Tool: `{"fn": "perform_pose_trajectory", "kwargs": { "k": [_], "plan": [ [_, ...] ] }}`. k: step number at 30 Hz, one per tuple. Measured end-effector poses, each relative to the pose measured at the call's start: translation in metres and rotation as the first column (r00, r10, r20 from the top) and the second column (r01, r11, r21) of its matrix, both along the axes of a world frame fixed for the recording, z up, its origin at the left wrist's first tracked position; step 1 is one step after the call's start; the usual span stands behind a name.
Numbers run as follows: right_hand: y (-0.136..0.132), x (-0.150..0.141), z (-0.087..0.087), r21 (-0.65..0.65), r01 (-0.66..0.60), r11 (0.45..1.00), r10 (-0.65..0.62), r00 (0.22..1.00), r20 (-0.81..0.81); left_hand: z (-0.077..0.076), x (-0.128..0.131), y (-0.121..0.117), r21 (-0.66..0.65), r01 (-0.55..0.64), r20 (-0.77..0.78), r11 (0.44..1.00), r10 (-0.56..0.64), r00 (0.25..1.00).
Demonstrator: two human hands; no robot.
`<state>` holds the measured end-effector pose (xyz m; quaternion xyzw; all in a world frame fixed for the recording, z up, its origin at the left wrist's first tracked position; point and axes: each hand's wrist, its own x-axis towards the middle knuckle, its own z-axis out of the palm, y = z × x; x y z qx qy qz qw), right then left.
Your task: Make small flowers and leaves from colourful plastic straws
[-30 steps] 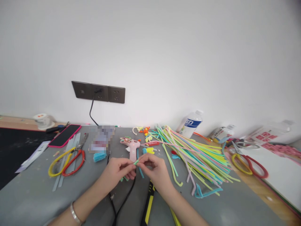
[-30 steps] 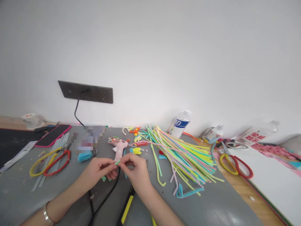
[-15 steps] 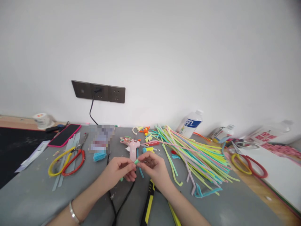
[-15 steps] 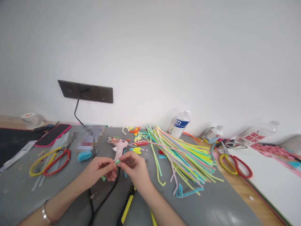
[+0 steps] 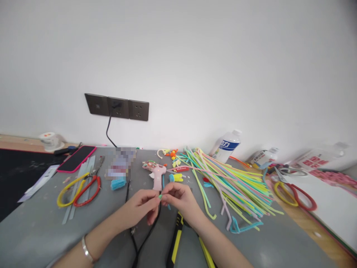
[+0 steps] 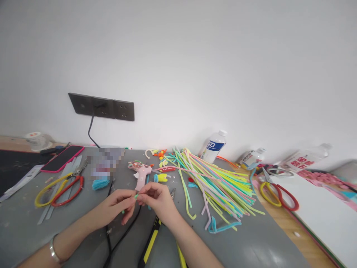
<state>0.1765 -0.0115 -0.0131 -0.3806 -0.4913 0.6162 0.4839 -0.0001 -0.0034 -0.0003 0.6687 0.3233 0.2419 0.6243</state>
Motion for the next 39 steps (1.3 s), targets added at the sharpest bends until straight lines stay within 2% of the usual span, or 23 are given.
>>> {"fn": "perform_pose_trajectory", "kwargs": {
  "k": [5,10,16,18,21,23,27,30,34,39],
  "plan": [
    [-0.002,0.001,0.0,-0.097,-0.132,0.986,0.124,0.988,-0.091,0.0,-0.003,-0.003,0.017,0.047,-0.007,0.999,-0.046,0.999],
    [-0.003,0.005,-0.001,-0.226,-0.276,0.934,0.215,0.941,-0.26,-0.001,-0.005,-0.004,0.027,0.092,0.008,0.995,-0.092,0.996],
    [-0.002,0.011,-0.001,-0.293,-0.372,0.881,0.295,0.915,-0.277,0.003,-0.007,-0.005,0.111,0.18,-0.073,0.977,-0.173,0.982],
    [-0.001,0.009,-0.002,-0.27,-0.323,0.907,0.258,0.933,-0.25,0.002,-0.006,-0.004,0.14,0.144,-0.079,0.98,-0.134,0.988],
    [0.0,0.003,-0.003,-0.166,-0.12,0.979,0.093,0.983,-0.159,0.0,-0.002,-0.001,0.245,0.008,-0.104,0.969,0.018,0.994],
    [0.001,0.0,-0.003,-0.094,-0.017,0.995,0.01,0.997,-0.077,-0.003,0.0,0.001,0.299,-0.04,-0.125,0.953,0.081,0.989],
    [-0.001,-0.001,0.001,0.019,0.017,1.0,-0.019,0.998,0.06,-0.008,0.002,0.002,0.268,-0.059,-0.11,0.962,0.091,0.99],
    [-0.001,-0.001,0.002,0.053,0.014,0.998,-0.019,0.997,0.079,-0.01,0.002,0.001,0.253,-0.042,-0.104,0.967,0.071,0.992],
    [0.001,0.003,0.0,-0.075,-0.095,0.993,0.096,0.995,0.006,-0.007,0.001,0.0,0.315,0.008,-0.151,0.949,0.042,0.988],
    [0.002,0.013,0.002,-0.323,-0.248,0.913,0.209,0.966,-0.151,-0.005,-0.002,0.0,0.497,0.087,-0.214,0.863,0.024,0.977]
  ]
}}
